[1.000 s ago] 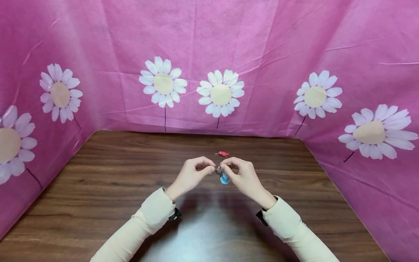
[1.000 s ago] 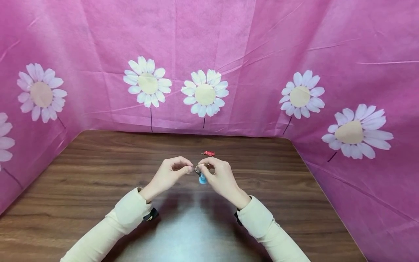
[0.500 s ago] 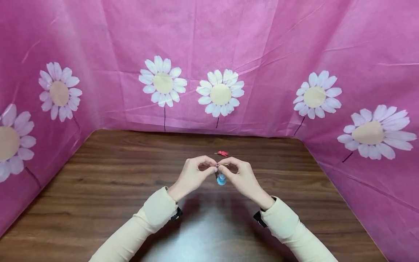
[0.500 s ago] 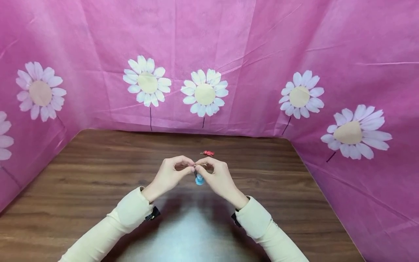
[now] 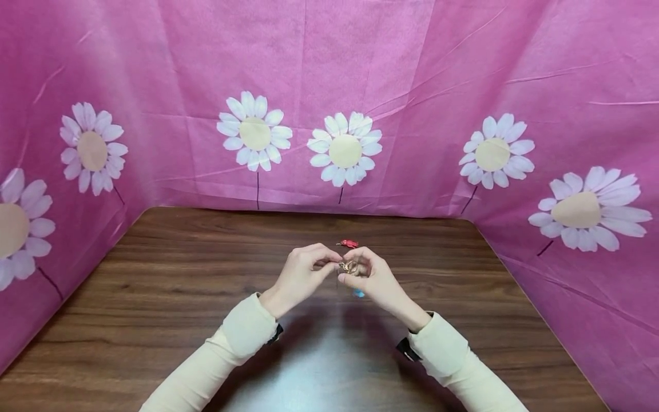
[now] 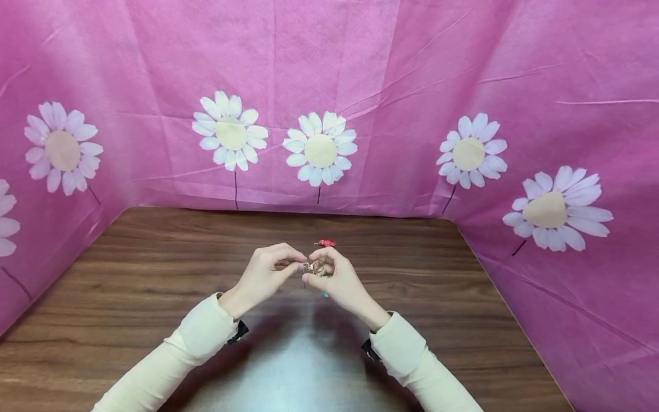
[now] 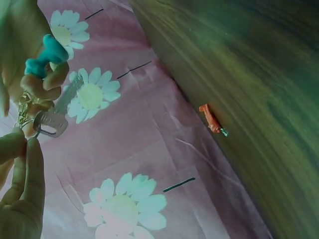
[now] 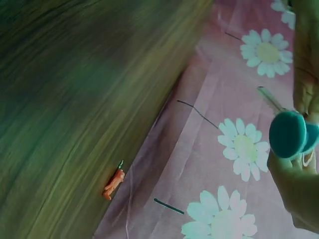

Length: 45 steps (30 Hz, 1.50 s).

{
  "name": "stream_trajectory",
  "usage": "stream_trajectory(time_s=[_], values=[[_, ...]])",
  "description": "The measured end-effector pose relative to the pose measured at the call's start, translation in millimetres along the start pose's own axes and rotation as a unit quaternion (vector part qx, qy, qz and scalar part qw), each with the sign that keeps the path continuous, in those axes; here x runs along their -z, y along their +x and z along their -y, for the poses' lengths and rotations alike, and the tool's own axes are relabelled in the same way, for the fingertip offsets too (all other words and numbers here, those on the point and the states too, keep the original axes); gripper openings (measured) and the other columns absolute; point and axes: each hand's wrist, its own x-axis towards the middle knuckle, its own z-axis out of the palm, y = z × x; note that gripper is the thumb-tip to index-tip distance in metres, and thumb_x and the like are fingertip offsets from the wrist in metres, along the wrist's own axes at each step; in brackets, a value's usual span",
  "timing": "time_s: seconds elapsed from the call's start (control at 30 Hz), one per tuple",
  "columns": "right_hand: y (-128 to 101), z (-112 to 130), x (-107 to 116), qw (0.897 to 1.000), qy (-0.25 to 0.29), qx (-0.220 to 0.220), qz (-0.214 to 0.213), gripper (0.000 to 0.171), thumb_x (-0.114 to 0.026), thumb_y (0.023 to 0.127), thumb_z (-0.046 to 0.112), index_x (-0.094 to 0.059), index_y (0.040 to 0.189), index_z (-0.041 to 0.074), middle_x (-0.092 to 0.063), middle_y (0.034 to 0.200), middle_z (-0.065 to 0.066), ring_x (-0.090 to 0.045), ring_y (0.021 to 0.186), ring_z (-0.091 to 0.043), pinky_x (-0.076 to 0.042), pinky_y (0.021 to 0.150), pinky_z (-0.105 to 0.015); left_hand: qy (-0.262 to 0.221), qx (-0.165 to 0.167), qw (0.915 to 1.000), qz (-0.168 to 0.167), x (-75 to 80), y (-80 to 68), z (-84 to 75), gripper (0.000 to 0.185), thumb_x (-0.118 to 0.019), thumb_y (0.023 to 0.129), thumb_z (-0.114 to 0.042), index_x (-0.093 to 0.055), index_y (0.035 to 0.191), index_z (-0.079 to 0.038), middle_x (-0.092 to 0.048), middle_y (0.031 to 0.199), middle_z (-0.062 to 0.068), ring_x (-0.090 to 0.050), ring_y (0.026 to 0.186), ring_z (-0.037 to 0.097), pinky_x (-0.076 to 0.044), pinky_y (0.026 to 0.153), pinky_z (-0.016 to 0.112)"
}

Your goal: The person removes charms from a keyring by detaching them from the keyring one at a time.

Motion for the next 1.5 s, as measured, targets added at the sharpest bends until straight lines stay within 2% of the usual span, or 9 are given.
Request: stream_trajectory(time_s=[0.2, 0.5, 0.6, 0.73, 0.87, 1.03, 1.13, 1.3, 1.5], values=[[-1.3, -4.0, -1.3, 0.984, -0.131, 0.102, -0.065, 0.021, -0.072, 0.076, 0.006, -0.058, 0.092, 0.007, -0.064, 0.074, -0.005, -0.054, 0.062, -0.005, -0.045, 0.054, -0.02, 0.028, -0.019, 0.9994, 0.007, -0.6, 2.5, 1.1, 0.009, -0.068, 0.079, -0.002, -0.07, 0.086, -0.006, -0.067, 0.081, 0.002, -0.065, 0.073, 0.009, -0.05, 0.067, 0.01], [-3.9, -7.0, 1.2, 0.97, -0.172, 0.158, -0.068, 0.007, -0.068, 0.08, 0.009, -0.065, 0.087, 0.008, -0.069, 0.078, -0.005, -0.057, 0.062, -0.009, -0.046, 0.054, -0.02, 0.051, -0.02, 0.9985, -0.003, -0.5, -1.7, 1.7, 0.009, -0.068, 0.079, -0.002, -0.07, 0.087, -0.006, -0.067, 0.081, 0.002, -0.065, 0.073, 0.01, -0.051, 0.069, 0.012], [-5.3, -6.5, 3.1, 0.971, -0.172, 0.151, -0.073, 0.008, -0.069, 0.079, 0.009, -0.066, 0.087, 0.009, -0.069, 0.078, -0.004, -0.057, 0.062, -0.01, -0.046, 0.053, -0.021, 0.052, -0.034, 0.9979, -0.015, -1.2, -2.6, 1.9, 0.008, -0.067, 0.08, -0.002, -0.07, 0.086, -0.006, -0.067, 0.081, 0.002, -0.065, 0.074, 0.01, -0.051, 0.069, 0.013], [-5.7, -5.4, 6.0, 0.98, -0.147, 0.114, -0.071, 0.008, -0.069, 0.08, 0.01, -0.066, 0.087, 0.009, -0.068, 0.077, -0.004, -0.057, 0.061, -0.016, -0.043, 0.051, -0.022, 0.04, -0.05, 0.9973, -0.036, -2.5, -2.1, 2.4, 0.006, -0.067, 0.08, -0.002, -0.069, 0.084, -0.006, -0.067, 0.081, 0.002, -0.063, 0.072, 0.009, -0.051, 0.067, 0.014], [-5.1, -5.3, 9.6, 0.987, -0.116, 0.089, -0.061, 0.008, -0.069, 0.08, 0.009, -0.066, 0.088, 0.008, -0.067, 0.075, -0.006, -0.056, 0.061, -0.011, -0.042, 0.052, -0.021, 0.017, -0.05, 0.9976, -0.045, -2.8, -1.2, 1.7, 0.007, -0.066, 0.08, 0.0, -0.069, 0.083, -0.006, -0.068, 0.08, 0.003, -0.063, 0.071, 0.009, -0.052, 0.065, 0.014], [-4.6, -7.4, 11.6, 0.99, -0.083, 0.101, -0.049, 0.008, -0.068, 0.08, 0.008, -0.066, 0.087, 0.005, -0.063, 0.069, -0.008, -0.053, 0.058, -0.008, -0.043, 0.049, -0.022, -0.04, -0.034, 0.9968, -0.061, -3.6, -3.0, -0.2, 0.011, -0.066, 0.078, 0.005, -0.069, 0.083, -0.004, -0.068, 0.08, 0.005, -0.064, 0.071, 0.014, -0.053, 0.064, 0.019], [-4.4, -6.3, 12.5, 0.991, -0.061, 0.108, -0.051, 0.008, -0.068, 0.08, 0.011, -0.066, 0.086, 0.005, -0.062, 0.067, -0.007, -0.054, 0.059, -0.011, -0.042, 0.048, -0.024, -0.072, -0.018, 0.9942, -0.078, -0.8, -2.2, -12.6, 0.01, -0.066, 0.077, 0.009, -0.069, 0.081, 0.0, -0.067, 0.078, 0.01, -0.064, 0.07, 0.017, -0.054, 0.063, 0.021], [-6.4, -0.9, 15.2, 0.996, -0.038, 0.065, -0.051, 0.012, -0.068, 0.081, 0.013, -0.066, 0.088, 0.003, -0.059, 0.066, -0.004, -0.053, 0.057, -0.011, -0.042, 0.046, -0.025, -0.117, 0.023, 0.9889, -0.089, 3.2, -0.6, -32.9, 0.006, -0.064, 0.076, 0.011, -0.067, 0.08, 0.007, -0.066, 0.077, 0.016, -0.064, 0.07, 0.014, -0.055, 0.065, 0.024], [-6.8, 4.0, 14.6, 0.995, -0.038, 0.058, -0.065, 0.012, -0.067, 0.082, 0.011, -0.066, 0.088, 0.001, -0.06, 0.068, -0.004, -0.053, 0.059, -0.007, -0.042, 0.049, -0.021, -0.169, 0.059, 0.9797, -0.091, -3.8, -4.3, -22.3, 0.007, -0.065, 0.077, 0.008, -0.066, 0.085, 0.008, -0.064, 0.08, 0.019, -0.061, 0.074, 0.004, -0.055, 0.069, 0.026]])
